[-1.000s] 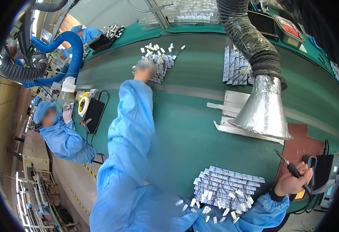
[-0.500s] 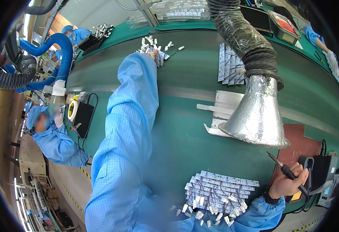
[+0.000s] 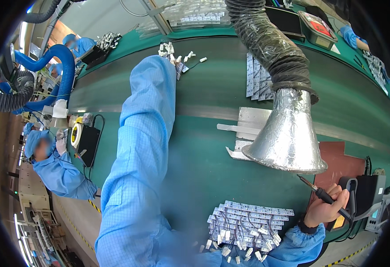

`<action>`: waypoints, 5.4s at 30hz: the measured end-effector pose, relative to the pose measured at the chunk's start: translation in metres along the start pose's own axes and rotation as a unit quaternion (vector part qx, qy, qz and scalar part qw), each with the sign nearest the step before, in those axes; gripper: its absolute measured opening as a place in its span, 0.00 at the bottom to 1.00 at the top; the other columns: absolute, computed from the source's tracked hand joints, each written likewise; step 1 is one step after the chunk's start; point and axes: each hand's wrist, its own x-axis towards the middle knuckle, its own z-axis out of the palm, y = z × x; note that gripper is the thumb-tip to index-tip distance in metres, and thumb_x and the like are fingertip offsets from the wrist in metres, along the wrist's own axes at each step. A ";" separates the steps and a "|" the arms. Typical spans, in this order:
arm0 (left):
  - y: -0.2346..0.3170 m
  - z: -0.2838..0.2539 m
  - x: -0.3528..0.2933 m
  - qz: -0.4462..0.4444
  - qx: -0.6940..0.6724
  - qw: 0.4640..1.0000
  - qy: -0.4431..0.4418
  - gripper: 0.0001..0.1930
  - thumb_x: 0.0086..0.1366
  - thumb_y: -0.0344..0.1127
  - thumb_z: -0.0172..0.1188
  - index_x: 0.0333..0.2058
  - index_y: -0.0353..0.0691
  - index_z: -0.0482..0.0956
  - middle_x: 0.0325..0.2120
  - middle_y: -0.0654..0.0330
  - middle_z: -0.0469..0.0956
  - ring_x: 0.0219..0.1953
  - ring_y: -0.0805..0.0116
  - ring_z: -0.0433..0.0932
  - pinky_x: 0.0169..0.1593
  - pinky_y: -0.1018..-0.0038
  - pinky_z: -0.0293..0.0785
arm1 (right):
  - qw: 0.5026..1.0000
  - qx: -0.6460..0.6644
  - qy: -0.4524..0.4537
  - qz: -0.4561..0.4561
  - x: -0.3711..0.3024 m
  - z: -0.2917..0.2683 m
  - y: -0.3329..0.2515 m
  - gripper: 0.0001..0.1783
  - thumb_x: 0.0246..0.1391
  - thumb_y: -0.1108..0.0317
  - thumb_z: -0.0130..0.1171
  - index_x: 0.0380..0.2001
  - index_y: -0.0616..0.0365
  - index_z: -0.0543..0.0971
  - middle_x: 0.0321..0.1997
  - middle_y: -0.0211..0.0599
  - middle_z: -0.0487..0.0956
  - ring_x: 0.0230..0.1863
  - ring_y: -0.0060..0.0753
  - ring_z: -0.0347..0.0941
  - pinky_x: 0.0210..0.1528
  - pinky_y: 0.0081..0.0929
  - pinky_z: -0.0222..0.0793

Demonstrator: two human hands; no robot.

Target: Soldering electronic components onto LED strips using a soldering iron.

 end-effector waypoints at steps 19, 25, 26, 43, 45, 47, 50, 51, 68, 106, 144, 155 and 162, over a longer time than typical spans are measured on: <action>-0.029 0.099 0.122 0.209 0.207 0.913 0.282 0.26 0.62 0.58 0.60 0.52 0.47 0.80 0.48 0.49 0.80 0.50 0.53 0.78 0.54 0.60 0.74 | 0.999 0.022 -0.019 0.015 0.002 0.001 -0.003 0.22 0.67 0.70 0.43 0.17 0.52 0.54 0.16 0.25 0.50 0.19 0.19 0.42 0.25 0.25 0.43; -0.059 0.140 0.186 0.254 0.138 0.873 0.393 0.27 0.61 0.58 0.61 0.51 0.47 0.80 0.47 0.48 0.80 0.49 0.54 0.79 0.53 0.61 0.74 | 0.998 0.034 -0.046 0.028 0.001 -0.005 -0.004 0.22 0.68 0.69 0.42 0.17 0.51 0.53 0.15 0.26 0.50 0.20 0.19 0.42 0.26 0.26 0.43; -0.061 0.142 0.194 0.259 0.125 0.864 0.413 0.27 0.61 0.59 0.61 0.51 0.47 0.80 0.46 0.48 0.80 0.49 0.54 0.79 0.53 0.61 0.74 | 0.998 0.030 -0.044 0.026 0.001 -0.006 -0.003 0.23 0.68 0.69 0.42 0.17 0.51 0.54 0.15 0.26 0.50 0.20 0.19 0.42 0.26 0.26 0.43; -0.100 0.188 0.272 0.057 -0.339 0.928 0.142 0.26 0.60 0.49 0.66 0.54 0.46 0.75 0.42 0.57 0.80 0.41 0.53 0.78 0.48 0.60 0.73 | 0.998 0.031 -0.042 0.026 0.003 0.002 -0.005 0.22 0.68 0.69 0.43 0.17 0.51 0.54 0.15 0.25 0.50 0.20 0.19 0.42 0.26 0.25 0.44; -0.136 0.164 0.278 0.116 -0.510 0.849 0.080 0.26 0.60 0.50 0.65 0.54 0.46 0.77 0.43 0.57 0.81 0.43 0.52 0.77 0.51 0.60 0.71 | 0.997 0.049 -0.040 0.039 0.004 0.004 -0.005 0.22 0.68 0.70 0.43 0.17 0.51 0.54 0.16 0.25 0.50 0.20 0.19 0.42 0.26 0.25 0.44; -0.193 0.124 0.275 0.137 -0.479 0.834 0.238 0.19 0.62 0.49 0.63 0.49 0.48 0.83 0.43 0.57 0.83 0.43 0.52 0.76 0.54 0.60 0.69 | 0.991 0.101 -0.067 0.053 0.006 0.005 -0.005 0.22 0.68 0.70 0.43 0.17 0.51 0.54 0.16 0.25 0.50 0.20 0.19 0.43 0.27 0.25 0.45; 0.024 0.178 0.166 0.013 -0.218 0.955 0.199 0.19 0.62 0.47 0.63 0.48 0.47 0.83 0.40 0.56 0.84 0.43 0.55 0.78 0.55 0.61 0.67 | 1.000 -0.019 -0.016 0.004 0.003 -0.012 -0.014 0.22 0.68 0.70 0.44 0.17 0.51 0.54 0.16 0.25 0.50 0.20 0.18 0.43 0.27 0.24 0.46; 0.000 0.159 0.157 -0.003 -0.212 0.953 0.218 0.19 0.62 0.47 0.63 0.48 0.47 0.83 0.40 0.56 0.84 0.43 0.55 0.78 0.55 0.61 0.67 | 1.000 0.000 -0.026 0.013 0.004 -0.008 -0.013 0.22 0.68 0.70 0.44 0.17 0.51 0.54 0.16 0.25 0.50 0.20 0.18 0.43 0.27 0.24 0.46; -0.204 0.101 0.122 0.139 -0.665 0.719 0.147 0.20 0.69 0.50 0.53 0.49 0.41 0.79 0.38 0.59 0.83 0.38 0.60 0.82 0.43 0.63 0.80 | 0.998 0.042 -0.039 0.038 0.009 -0.006 -0.008 0.22 0.68 0.70 0.43 0.18 0.51 0.53 0.16 0.25 0.50 0.20 0.19 0.42 0.26 0.24 0.44; -0.036 0.062 -0.238 0.286 -0.512 0.697 -0.413 0.29 0.62 0.22 0.54 0.64 0.38 0.68 0.64 0.50 0.66 0.65 0.58 0.67 0.65 0.68 0.66 | 0.999 0.011 -0.020 0.041 0.017 -0.001 -0.006 0.23 0.67 0.65 0.44 0.17 0.50 0.54 0.14 0.26 0.51 0.18 0.21 0.46 0.20 0.26 0.44; -0.332 0.060 -0.249 0.055 -0.595 0.794 0.116 0.25 0.75 0.44 0.48 0.63 0.32 0.64 0.62 0.48 0.68 0.63 0.52 0.70 0.65 0.60 0.64 | 0.993 0.013 -0.034 0.109 0.021 -0.014 -0.012 0.21 0.69 0.64 0.39 0.19 0.48 0.49 0.20 0.26 0.49 0.24 0.23 0.45 0.30 0.27 0.47; -0.034 0.068 -0.319 0.425 -0.367 0.826 -0.061 0.17 0.60 0.37 0.66 0.44 0.34 0.79 0.38 0.52 0.79 0.35 0.55 0.78 0.41 0.63 0.75 | 0.997 0.014 -0.080 0.018 0.006 -0.002 -0.005 0.22 0.66 0.64 0.42 0.16 0.50 0.54 0.14 0.27 0.52 0.18 0.23 0.46 0.21 0.27 0.45; 0.011 0.108 -0.306 0.448 -0.284 0.821 -0.213 0.18 0.59 0.39 0.67 0.45 0.36 0.78 0.37 0.53 0.75 0.40 0.50 0.76 0.44 0.62 0.74 | 0.993 -0.015 -0.099 -0.064 0.008 0.004 -0.026 0.21 0.64 0.67 0.42 0.15 0.52 0.54 0.12 0.29 0.53 0.17 0.22 0.45 0.23 0.27 0.43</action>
